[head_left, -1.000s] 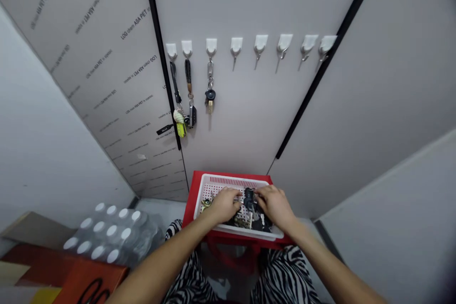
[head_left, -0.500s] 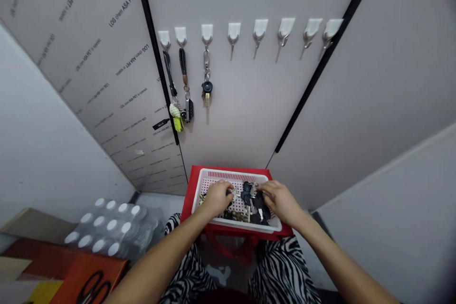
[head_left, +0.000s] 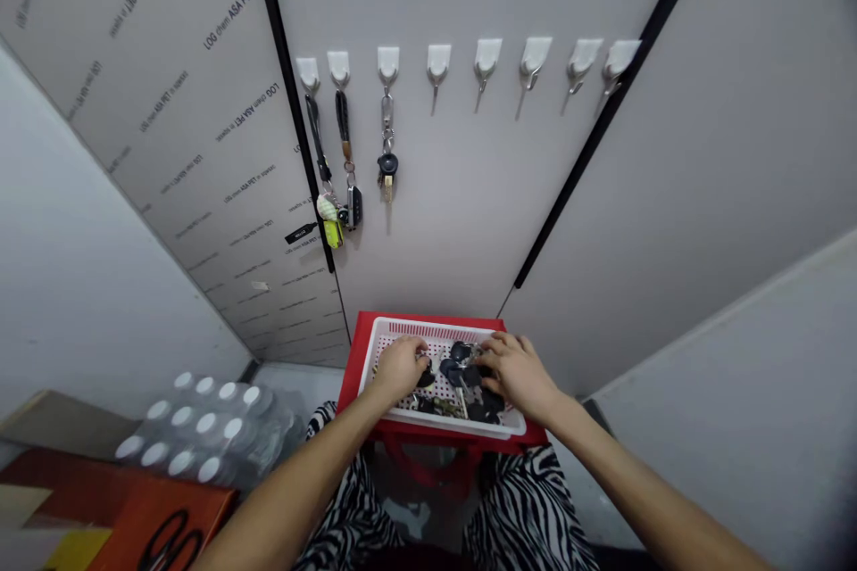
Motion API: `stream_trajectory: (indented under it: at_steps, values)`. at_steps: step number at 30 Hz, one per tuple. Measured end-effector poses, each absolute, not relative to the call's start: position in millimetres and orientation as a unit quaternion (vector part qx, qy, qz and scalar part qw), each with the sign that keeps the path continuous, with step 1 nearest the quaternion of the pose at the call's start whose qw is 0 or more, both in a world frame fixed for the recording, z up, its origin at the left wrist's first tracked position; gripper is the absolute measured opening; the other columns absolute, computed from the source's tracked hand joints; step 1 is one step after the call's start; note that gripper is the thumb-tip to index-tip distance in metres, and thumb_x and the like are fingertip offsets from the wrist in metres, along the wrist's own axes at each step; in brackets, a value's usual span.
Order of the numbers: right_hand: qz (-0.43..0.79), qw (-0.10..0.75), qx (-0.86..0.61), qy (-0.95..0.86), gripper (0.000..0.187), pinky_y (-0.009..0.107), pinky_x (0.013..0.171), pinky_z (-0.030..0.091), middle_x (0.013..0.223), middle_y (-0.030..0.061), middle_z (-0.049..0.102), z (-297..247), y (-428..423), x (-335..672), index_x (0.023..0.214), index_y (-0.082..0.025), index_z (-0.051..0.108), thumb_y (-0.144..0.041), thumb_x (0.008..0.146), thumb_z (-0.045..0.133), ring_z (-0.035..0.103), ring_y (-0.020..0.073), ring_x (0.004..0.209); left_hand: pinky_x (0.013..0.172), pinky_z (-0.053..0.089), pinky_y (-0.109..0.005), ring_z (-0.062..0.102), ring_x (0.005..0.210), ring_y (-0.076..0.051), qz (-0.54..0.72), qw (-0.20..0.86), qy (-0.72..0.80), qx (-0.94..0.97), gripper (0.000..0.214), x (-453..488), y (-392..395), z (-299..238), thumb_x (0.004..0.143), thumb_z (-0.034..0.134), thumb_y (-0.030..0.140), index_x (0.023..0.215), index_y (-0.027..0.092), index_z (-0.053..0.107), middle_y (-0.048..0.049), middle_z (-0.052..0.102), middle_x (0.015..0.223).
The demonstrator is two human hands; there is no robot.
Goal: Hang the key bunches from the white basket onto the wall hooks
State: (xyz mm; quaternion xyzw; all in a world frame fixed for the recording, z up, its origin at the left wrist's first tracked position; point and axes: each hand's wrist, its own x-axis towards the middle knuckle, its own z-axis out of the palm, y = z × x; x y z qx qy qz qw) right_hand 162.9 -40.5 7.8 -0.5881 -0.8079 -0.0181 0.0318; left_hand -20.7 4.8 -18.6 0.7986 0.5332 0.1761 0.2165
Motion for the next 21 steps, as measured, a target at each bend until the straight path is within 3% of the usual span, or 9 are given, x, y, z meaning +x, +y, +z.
stream_trajectory:
  at_steps: [4, 9, 16, 21]
  values:
    - [-0.020, 0.056, -0.589, -0.806, 0.018, 0.037, 0.075, 0.019, 0.080, 0.0009, 0.057, 10.5, -29.7, 152.5, 0.067, -0.024, 0.058, -0.035, 0.067, 0.044, 0.039, 0.0193, 0.085, 0.070, 0.035, -0.023, 0.048, 0.079, -0.013, 0.177, 0.239, 0.528, 0.795, 0.021, -27.9, 7.6, -17.2, 0.062, 0.043, 0.020, 0.081, 0.018, 0.052, -0.0028, 0.055, 0.085]
    - [-0.022, 0.089, -0.627, -0.773, 0.022, 0.032, 0.069, 0.024, 0.081, 0.0021, 0.058, 23.8, -20.2, 159.6, 0.075, -0.022, 0.056, -0.032, 0.071, 0.038, 0.041, 0.0171, 0.078, 0.069, 0.036, -0.021, 0.049, 0.074, -0.012, 0.178, 0.256, 0.517, 0.797, 0.024, -34.1, 12.8, -14.5, 0.060, 0.041, 0.011, 0.080, 0.016, 0.053, -0.0028, 0.057, 0.080]
    - [0.034, 0.025, -0.590, -0.806, 0.016, 0.034, 0.074, 0.021, 0.085, 0.0016, 0.057, 33.8, -31.8, 171.2, 0.076, -0.023, 0.056, -0.025, 0.063, 0.046, 0.041, 0.0180, 0.083, 0.064, 0.037, -0.019, 0.050, 0.071, -0.010, 0.162, 0.269, 0.497, 0.809, 0.028, -42.2, 14.9, -2.7, 0.059, 0.038, 0.006, 0.080, 0.016, 0.053, -0.0022, 0.058, 0.078]
    - [0.083, -0.042, -0.537, -0.838, 0.025, 0.038, 0.075, 0.018, 0.083, 0.0021, 0.056, 23.0, -43.9, 159.4, 0.076, -0.024, 0.056, -0.026, 0.051, 0.056, 0.040, 0.0208, 0.086, 0.060, 0.036, -0.020, 0.050, 0.070, -0.012, 0.097, 0.232, 0.491, 0.834, 0.027, -48.3, 10.4, 2.9, 0.058, 0.041, 0.009, 0.080, 0.019, 0.053, -0.0014, 0.058, 0.078]
